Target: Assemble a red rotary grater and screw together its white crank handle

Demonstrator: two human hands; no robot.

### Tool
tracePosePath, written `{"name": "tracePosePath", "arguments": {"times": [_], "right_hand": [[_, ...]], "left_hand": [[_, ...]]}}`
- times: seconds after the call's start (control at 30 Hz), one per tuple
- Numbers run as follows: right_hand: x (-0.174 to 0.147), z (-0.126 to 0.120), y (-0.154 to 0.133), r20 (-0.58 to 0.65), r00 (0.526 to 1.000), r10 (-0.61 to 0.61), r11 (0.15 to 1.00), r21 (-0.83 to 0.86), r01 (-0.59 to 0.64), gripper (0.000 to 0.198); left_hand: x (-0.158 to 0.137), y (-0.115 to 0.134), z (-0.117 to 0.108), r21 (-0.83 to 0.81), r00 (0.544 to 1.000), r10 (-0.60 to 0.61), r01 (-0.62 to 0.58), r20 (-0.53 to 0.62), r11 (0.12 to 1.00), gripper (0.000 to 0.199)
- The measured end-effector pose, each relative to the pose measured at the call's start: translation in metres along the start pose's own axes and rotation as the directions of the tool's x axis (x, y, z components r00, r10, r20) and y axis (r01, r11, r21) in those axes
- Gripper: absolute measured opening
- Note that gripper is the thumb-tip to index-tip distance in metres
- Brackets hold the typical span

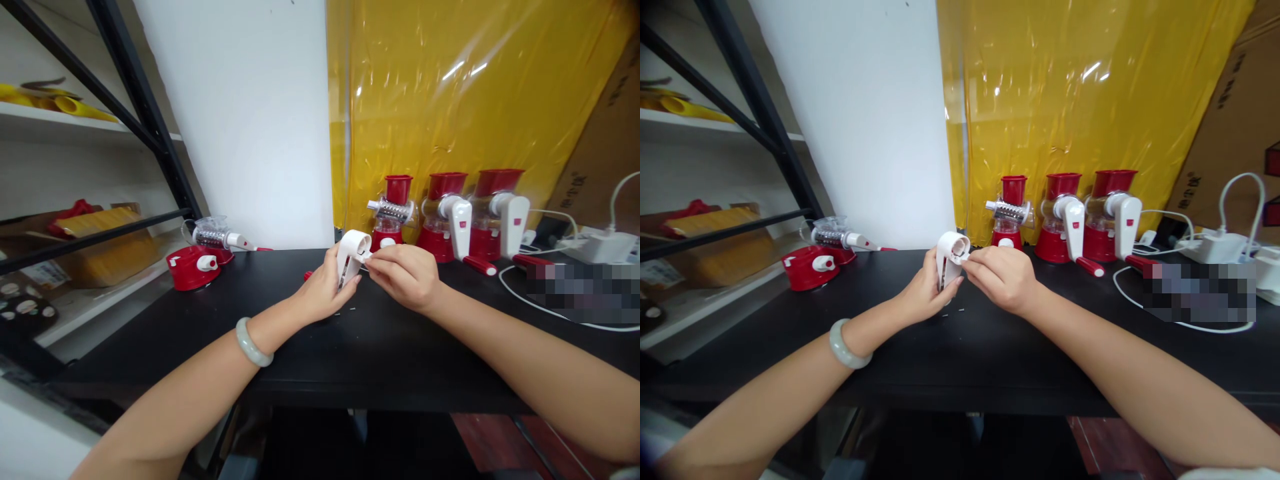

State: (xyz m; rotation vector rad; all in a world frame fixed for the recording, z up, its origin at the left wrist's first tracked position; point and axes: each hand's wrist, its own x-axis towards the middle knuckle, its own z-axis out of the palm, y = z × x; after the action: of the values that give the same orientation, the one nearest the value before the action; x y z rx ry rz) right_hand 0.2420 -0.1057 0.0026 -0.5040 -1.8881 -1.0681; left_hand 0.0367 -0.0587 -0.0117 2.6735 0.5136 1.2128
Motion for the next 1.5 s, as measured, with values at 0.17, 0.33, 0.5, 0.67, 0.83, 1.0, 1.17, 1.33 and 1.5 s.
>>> {"name": "tracePosePath", "arguments": {"times": [0.17, 0.33, 0.5, 0.67, 0.83, 1.0, 1.17, 1.33, 1.5], "right_hand": [[0.0, 0.0, 0.001, -0.002, 1.0, -0.015, 1.0, 0.016, 0.015, 0.025], [0.003, 0.0, 0.0, -0.012, 0.998, -0.055, 0.998, 0.0, 0.055, 0.029], [0.004, -0.002, 0.0, -0.018, 0.997, -0.071, 0.997, -0.038, 0.071, 0.029], [0.003, -0.001, -0.001, -0.029, 0.999, -0.026, 0.999, -0.034, 0.025, 0.026], [-0.001, 0.003, -0.001, -0.072, 0.997, 0.034, 0.999, 0.008, -0.033, 0.032], [-0.004, 0.005, -0.001, -0.056, 0.99, 0.128, 0.99, 0.067, -0.125, 0.031], [0.002, 0.007, -0.004, -0.098, 0.942, 0.322, 0.936, 0.181, -0.301, 0.024], [0.01, 0.009, 0.001, -0.053, 0.892, 0.449, 0.862, 0.289, -0.417, 0.04], [0.008, 0.012, 0.004, 0.064, 0.889, 0.453, 0.828, 0.338, -0.447, 0.042]], "left_hand": [[0.0, -0.001, 0.0, -0.009, 1.0, 0.009, -0.009, -0.01, 1.0, 0.067], [-0.001, -0.001, 0.001, -0.04, 1.0, -0.02, 0.02, 0.002, 0.999, 0.067], [-0.001, 0.0, 0.0, -0.055, 0.999, -0.04, 0.041, 0.012, 0.998, 0.066], [-0.001, -0.001, -0.001, -0.09, 0.999, -0.033, 0.035, 0.017, 0.995, 0.066], [0.0, 0.0, -0.003, -0.142, 0.996, -0.06, 0.068, 0.059, 0.988, 0.065], [0.0, 0.003, -0.005, -0.249, 0.988, -0.098, 0.126, 0.12, 0.96, 0.064], [0.002, 0.006, -0.008, -0.4, 0.961, -0.173, 0.25, 0.218, 0.882, 0.064], [0.008, 0.007, -0.016, -0.589, 0.89, -0.224, 0.435, 0.398, 0.682, 0.059], [0.014, 0.007, -0.029, -0.692, 0.801, -0.246, 0.596, 0.546, 0.406, 0.048]]}}
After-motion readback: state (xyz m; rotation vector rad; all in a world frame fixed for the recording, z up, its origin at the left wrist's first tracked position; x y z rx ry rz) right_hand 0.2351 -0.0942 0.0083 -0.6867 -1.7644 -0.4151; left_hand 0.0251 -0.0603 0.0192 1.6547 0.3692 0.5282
